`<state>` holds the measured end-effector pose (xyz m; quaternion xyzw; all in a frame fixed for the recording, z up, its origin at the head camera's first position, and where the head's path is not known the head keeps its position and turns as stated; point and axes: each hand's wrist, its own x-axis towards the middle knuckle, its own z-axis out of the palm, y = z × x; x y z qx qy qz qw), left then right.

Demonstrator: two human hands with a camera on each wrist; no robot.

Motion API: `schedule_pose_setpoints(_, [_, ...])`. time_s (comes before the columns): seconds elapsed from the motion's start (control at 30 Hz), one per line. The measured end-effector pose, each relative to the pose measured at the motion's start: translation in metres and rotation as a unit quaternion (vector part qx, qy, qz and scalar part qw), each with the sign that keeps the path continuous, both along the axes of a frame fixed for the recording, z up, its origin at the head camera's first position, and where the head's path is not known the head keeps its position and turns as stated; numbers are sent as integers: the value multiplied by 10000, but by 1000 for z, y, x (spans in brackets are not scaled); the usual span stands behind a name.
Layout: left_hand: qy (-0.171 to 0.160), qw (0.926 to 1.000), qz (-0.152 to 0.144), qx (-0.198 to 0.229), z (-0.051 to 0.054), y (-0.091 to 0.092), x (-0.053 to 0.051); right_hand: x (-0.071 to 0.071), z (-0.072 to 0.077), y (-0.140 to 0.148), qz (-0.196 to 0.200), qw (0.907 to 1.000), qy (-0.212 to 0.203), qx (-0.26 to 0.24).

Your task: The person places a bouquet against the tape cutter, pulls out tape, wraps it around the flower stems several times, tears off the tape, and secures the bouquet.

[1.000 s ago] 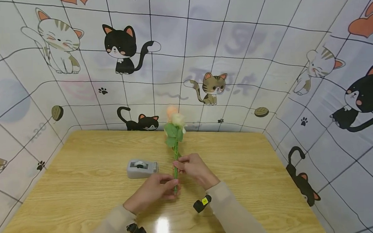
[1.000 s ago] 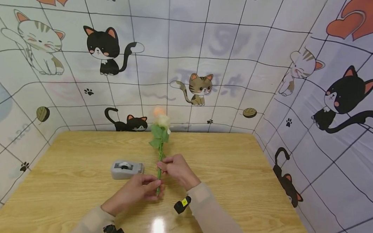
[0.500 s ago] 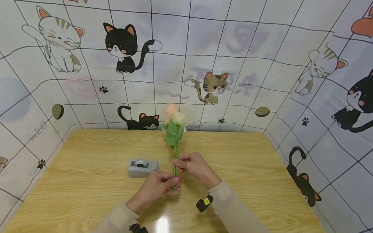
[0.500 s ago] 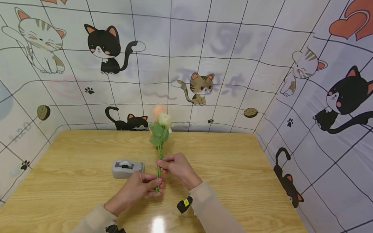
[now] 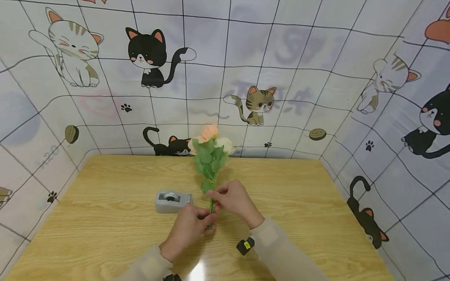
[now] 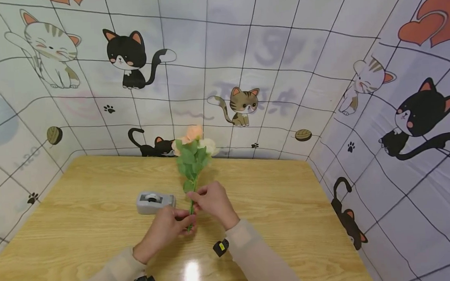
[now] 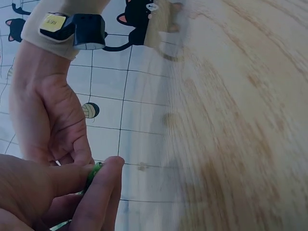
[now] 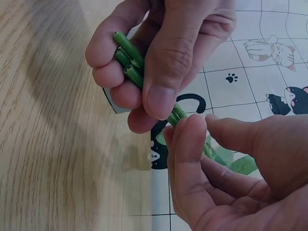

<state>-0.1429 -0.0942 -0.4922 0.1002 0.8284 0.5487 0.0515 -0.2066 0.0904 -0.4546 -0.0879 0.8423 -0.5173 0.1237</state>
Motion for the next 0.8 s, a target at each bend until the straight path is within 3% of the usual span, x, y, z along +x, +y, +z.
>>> schedule_pose_setpoints(0.17, [165,9995,179,-221,2,4,2,-4,-3,-5,-104,9999,-6,-15])
schedule_pose_setpoints(0.47, [127,9990,271,-340,3,5,-1,-12,-11,-6,-214,9992,-309,-157])
schedule_pose_setpoints(0.6, [-96,9997,200,-86,1,1,-3,-15,-14,-5,-202,9987,-405,-217])
schedule_pose_setpoints(0.67, [-334,9992,25,231,0,-2,-5,-16,-15,-4,-175,9983,-473,-295])
schedule_pose_setpoints(0.8, [-928,9899,-391,997,-4,-11,-10,-20,-19,-1,-69,9961,-664,-581])
